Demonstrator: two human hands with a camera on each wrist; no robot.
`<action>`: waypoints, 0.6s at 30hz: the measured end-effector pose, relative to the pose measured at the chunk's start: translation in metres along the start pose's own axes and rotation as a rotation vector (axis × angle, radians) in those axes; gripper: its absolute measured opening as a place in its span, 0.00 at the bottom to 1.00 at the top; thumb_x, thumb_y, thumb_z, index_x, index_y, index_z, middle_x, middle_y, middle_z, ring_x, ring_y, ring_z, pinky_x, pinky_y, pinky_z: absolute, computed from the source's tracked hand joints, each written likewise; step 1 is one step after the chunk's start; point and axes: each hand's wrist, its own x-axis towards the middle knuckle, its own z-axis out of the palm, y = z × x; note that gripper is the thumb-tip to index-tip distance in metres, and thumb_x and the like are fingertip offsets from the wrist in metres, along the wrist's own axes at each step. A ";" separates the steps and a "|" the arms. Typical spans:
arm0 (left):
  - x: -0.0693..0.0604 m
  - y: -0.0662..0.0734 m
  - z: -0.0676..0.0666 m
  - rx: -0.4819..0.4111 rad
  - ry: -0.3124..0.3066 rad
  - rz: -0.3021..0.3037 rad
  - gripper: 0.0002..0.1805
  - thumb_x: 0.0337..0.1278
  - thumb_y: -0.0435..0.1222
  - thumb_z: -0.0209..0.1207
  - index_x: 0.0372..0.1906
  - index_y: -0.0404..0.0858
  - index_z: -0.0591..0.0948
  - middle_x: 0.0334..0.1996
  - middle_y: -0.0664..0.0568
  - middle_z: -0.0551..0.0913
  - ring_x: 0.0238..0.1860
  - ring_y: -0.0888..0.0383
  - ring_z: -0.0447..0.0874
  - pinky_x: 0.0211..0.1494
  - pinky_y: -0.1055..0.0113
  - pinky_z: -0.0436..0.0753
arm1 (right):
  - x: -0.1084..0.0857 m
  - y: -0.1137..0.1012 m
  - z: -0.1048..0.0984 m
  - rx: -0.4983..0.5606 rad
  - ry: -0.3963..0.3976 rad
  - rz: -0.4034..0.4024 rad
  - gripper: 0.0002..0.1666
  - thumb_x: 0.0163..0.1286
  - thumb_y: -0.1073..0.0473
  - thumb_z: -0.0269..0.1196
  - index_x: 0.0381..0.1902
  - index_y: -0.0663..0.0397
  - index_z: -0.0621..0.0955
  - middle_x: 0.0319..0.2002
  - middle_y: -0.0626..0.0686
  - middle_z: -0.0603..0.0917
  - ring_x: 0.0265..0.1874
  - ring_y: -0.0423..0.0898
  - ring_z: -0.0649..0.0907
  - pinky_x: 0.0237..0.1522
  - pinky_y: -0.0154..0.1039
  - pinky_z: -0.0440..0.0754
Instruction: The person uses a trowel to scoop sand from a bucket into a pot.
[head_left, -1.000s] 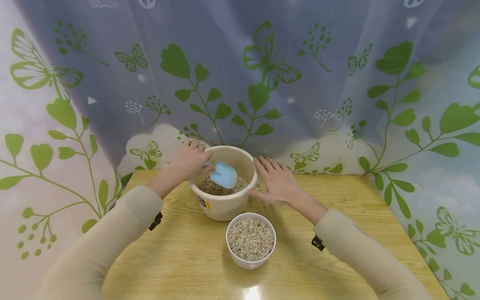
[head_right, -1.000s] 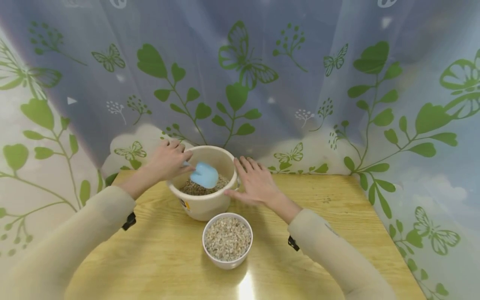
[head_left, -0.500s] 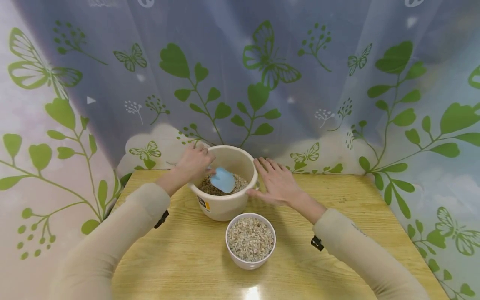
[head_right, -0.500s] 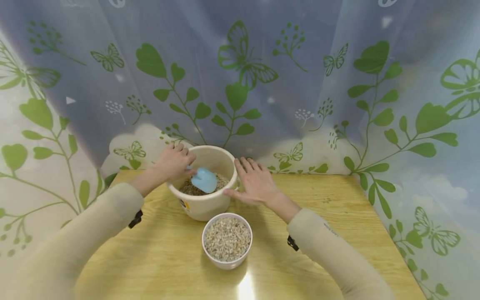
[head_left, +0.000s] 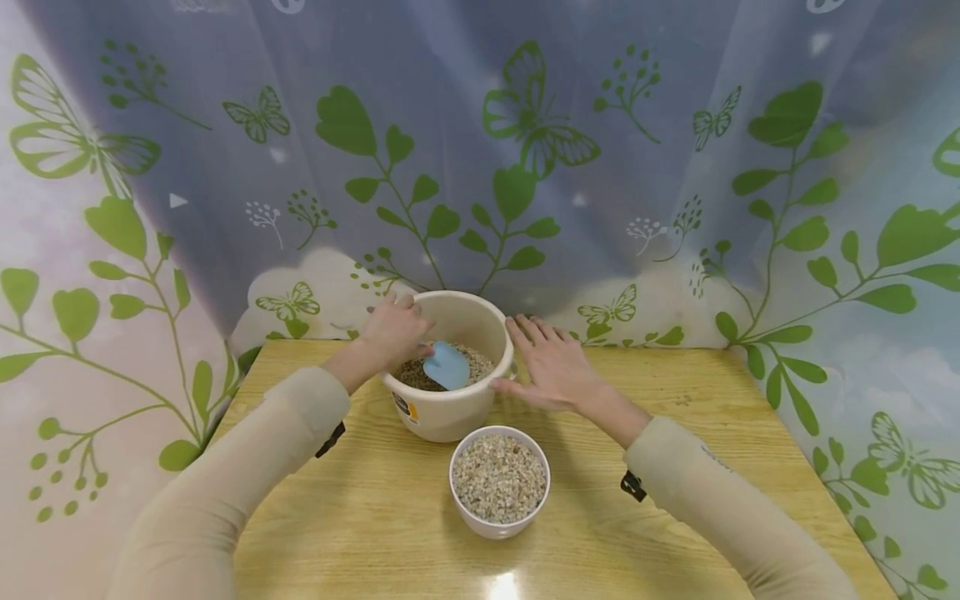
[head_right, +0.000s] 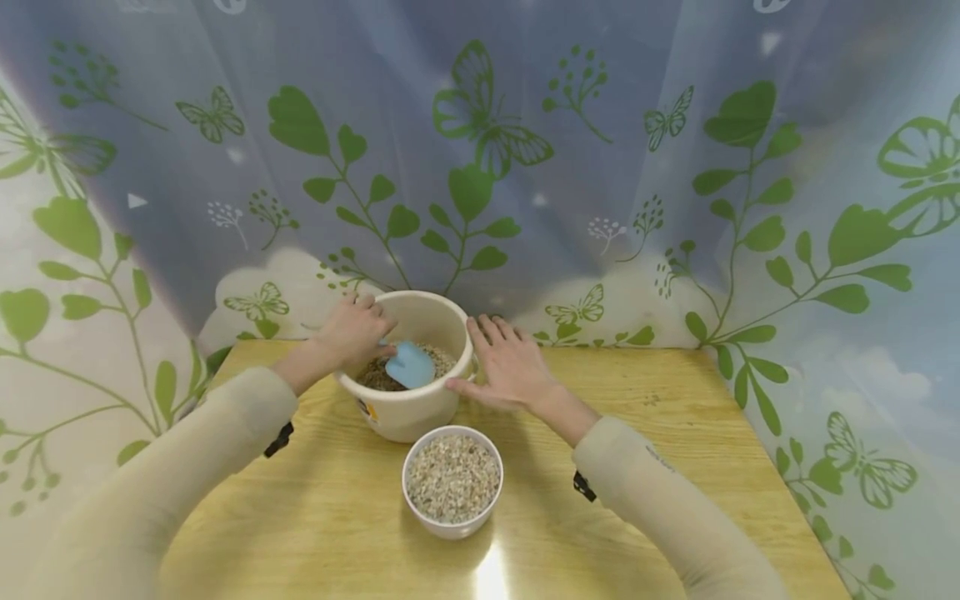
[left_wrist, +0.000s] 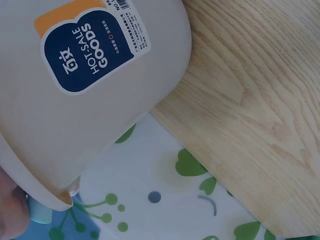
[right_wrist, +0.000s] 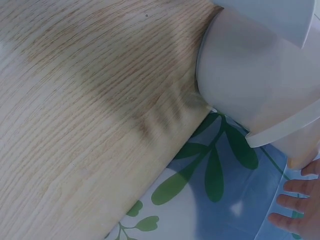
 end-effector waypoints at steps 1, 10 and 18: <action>0.000 0.000 0.000 0.002 0.004 0.000 0.32 0.69 0.64 0.60 0.62 0.44 0.83 0.57 0.43 0.87 0.62 0.44 0.80 0.71 0.45 0.74 | 0.000 0.000 0.000 0.000 0.002 0.000 0.69 0.67 0.09 0.34 0.85 0.55 0.54 0.82 0.64 0.63 0.80 0.64 0.67 0.74 0.65 0.72; -0.001 -0.001 0.000 -0.018 0.004 -0.002 0.32 0.69 0.63 0.60 0.64 0.45 0.82 0.58 0.43 0.87 0.61 0.43 0.79 0.66 0.48 0.74 | 0.001 0.000 0.000 0.003 -0.008 0.006 0.65 0.70 0.13 0.42 0.86 0.55 0.53 0.82 0.63 0.62 0.80 0.64 0.67 0.75 0.65 0.71; -0.003 -0.001 -0.002 0.017 0.091 0.012 0.29 0.72 0.63 0.57 0.57 0.45 0.85 0.55 0.43 0.86 0.61 0.43 0.81 0.65 0.46 0.75 | 0.000 0.002 0.000 0.018 -0.003 0.019 0.65 0.69 0.15 0.45 0.85 0.56 0.54 0.83 0.64 0.62 0.81 0.64 0.66 0.75 0.65 0.70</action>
